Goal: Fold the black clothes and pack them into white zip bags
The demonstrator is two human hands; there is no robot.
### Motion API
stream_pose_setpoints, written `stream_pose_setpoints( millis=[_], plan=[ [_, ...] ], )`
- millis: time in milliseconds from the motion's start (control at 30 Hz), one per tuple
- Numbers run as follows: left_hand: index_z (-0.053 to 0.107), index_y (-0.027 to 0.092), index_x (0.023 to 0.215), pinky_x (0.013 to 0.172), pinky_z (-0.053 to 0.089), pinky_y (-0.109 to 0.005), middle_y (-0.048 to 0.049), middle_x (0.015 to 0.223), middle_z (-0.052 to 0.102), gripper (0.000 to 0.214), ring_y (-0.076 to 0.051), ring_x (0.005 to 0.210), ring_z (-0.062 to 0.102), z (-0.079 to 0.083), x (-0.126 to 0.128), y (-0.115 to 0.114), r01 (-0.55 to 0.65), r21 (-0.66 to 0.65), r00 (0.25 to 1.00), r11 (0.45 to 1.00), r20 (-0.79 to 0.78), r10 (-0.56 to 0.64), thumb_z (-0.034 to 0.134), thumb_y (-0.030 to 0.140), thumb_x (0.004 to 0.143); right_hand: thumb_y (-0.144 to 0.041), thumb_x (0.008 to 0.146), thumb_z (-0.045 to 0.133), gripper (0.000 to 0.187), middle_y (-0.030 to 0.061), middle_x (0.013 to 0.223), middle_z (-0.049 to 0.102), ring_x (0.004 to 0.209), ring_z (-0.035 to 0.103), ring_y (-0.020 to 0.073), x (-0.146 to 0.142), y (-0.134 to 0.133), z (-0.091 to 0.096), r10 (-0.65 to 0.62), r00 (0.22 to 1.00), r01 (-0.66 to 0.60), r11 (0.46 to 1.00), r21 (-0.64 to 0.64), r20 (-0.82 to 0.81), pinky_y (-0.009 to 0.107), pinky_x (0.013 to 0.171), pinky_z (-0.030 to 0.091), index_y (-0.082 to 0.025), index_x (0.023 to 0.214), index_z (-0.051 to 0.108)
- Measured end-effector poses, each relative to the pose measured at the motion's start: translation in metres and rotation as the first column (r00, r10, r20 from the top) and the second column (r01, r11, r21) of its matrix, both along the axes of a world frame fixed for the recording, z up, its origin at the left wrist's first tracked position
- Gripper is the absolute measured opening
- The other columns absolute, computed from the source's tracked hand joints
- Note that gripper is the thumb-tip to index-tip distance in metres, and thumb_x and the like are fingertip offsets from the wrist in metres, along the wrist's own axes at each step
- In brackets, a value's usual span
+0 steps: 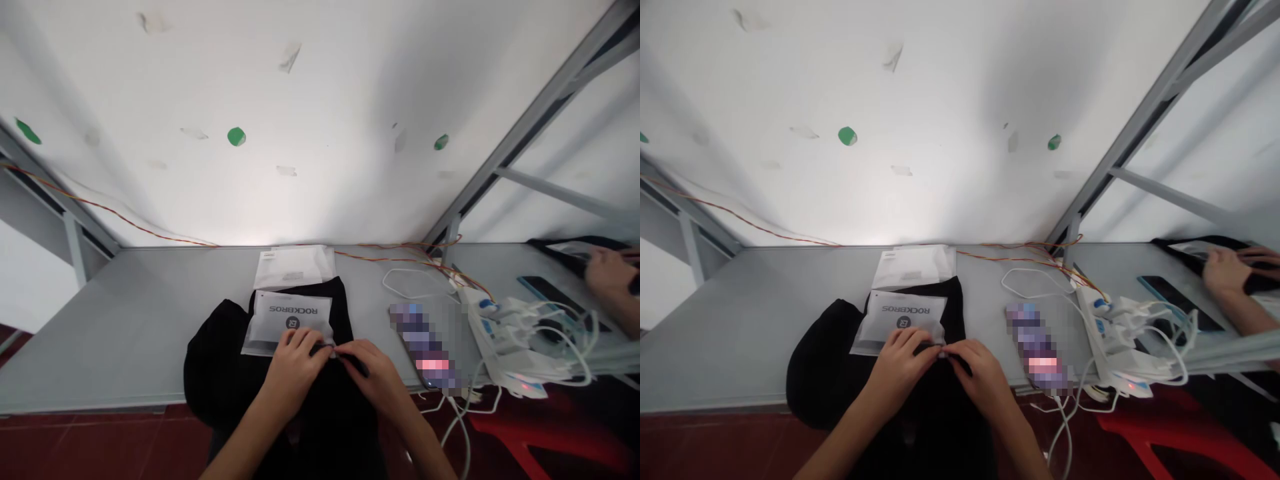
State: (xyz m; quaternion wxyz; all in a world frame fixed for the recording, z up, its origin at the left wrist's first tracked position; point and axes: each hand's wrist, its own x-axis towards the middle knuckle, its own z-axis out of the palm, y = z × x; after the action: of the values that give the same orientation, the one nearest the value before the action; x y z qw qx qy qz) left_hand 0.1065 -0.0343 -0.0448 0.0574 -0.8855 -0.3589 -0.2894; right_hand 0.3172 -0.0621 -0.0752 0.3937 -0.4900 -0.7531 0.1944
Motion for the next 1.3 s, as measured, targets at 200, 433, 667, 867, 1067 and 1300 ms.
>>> stream_pose_setpoints(
  millis=[200, 433, 667, 867, 1067, 1300],
  plan=[
    [0.071, 0.023, 0.101, 0.086, 0.046, -0.035, -0.0013, 0.093, 0.073, 0.013, -0.019, 0.095, 0.066, 0.003, -0.005, 0.0, -0.002, -0.017, 0.999, 1.0, 0.046, 0.003, 0.059, 0.019, 0.101, -0.023, 0.097, 0.062, 0.015, 0.005, 0.095, 0.077, 0.09, 0.072, 0.0232, 0.001, 0.01, -0.003, -0.032, 0.997, 0.035, 0.999, 0.041, -0.073, 0.038, 0.082, 0.06, -0.029, 0.101, 0.076],
    [0.072, 0.023, 0.095, 0.078, 0.045, -0.035, -0.0024, 0.089, 0.074, 0.013, -0.019, 0.085, 0.065, 0.01, 0.006, 0.001, -0.015, -0.037, 0.999, 0.999, 0.047, 0.016, 0.06, 0.024, 0.1, -0.03, 0.1, 0.058, 0.019, 0.0049, 0.097, 0.077, 0.091, 0.072, 0.0252, 0.001, 0.014, 0.009, 0.016, 0.999, -0.017, 0.999, -0.042, -0.035, 0.041, 0.083, 0.058, -0.032, 0.097, 0.077],
    [0.067, 0.021, 0.085, 0.074, 0.041, -0.033, -0.0004, 0.087, 0.074, 0.018, -0.016, 0.082, 0.067, 0.035, -0.049, 0.003, -0.111, 0.016, 0.994, 0.994, -0.013, 0.111, 0.058, 0.018, 0.1, -0.037, 0.101, 0.051, 0.021, 0.0076, 0.094, 0.072, 0.091, 0.068, 0.0268, 0.022, 0.017, 0.017, -0.261, 0.964, 0.261, 0.965, -0.01, -0.057, 0.042, 0.083, 0.054, -0.028, 0.092, 0.068],
    [0.073, 0.025, 0.094, 0.079, 0.047, -0.03, -0.0025, 0.096, 0.073, 0.014, -0.017, 0.088, 0.068, 0.039, -0.101, -0.022, -0.128, -0.244, 0.99, 0.961, 0.028, 0.139, 0.061, 0.027, 0.1, -0.06, 0.092, 0.061, 0.034, 0.0049, 0.087, 0.071, 0.077, 0.069, 0.026, 0.017, 0.022, 0.023, -0.329, 0.815, 0.104, 0.893, -0.438, -0.477, 0.038, 0.063, 0.057, -0.028, 0.099, 0.056],
    [0.073, 0.024, 0.115, 0.103, 0.047, -0.041, -0.0098, 0.121, 0.069, 0.029, -0.026, 0.117, 0.062, 0.037, -0.077, 0.039, -0.131, -0.629, 0.929, 0.766, 0.193, 0.317, 0.052, 0.036, 0.1, -0.058, 0.075, 0.083, 0.068, 0.0052, 0.113, 0.074, 0.106, 0.072, 0.0275, -0.006, 0.029, 0.014, -0.5, 0.518, -0.026, 0.802, -0.597, -0.694, 0.042, 0.082, 0.064, -0.032, 0.126, 0.046],
    [0.068, 0.02, 0.073, 0.055, 0.048, -0.029, 0.0, 0.059, 0.065, 0.021, -0.019, 0.055, 0.061, 0.062, -0.069, 0.11, 0.032, -0.877, 0.927, 0.479, 0.205, 0.313, 0.075, 0.04, 0.076, -0.047, 0.076, 0.083, 0.074, 0.0034, 0.123, 0.071, 0.112, 0.071, 0.0231, -0.024, 0.06, 0.038, -0.397, 0.491, -0.106, 0.856, -0.506, -0.776, 0.042, 0.099, 0.059, -0.034, 0.138, 0.045]
  ],
)
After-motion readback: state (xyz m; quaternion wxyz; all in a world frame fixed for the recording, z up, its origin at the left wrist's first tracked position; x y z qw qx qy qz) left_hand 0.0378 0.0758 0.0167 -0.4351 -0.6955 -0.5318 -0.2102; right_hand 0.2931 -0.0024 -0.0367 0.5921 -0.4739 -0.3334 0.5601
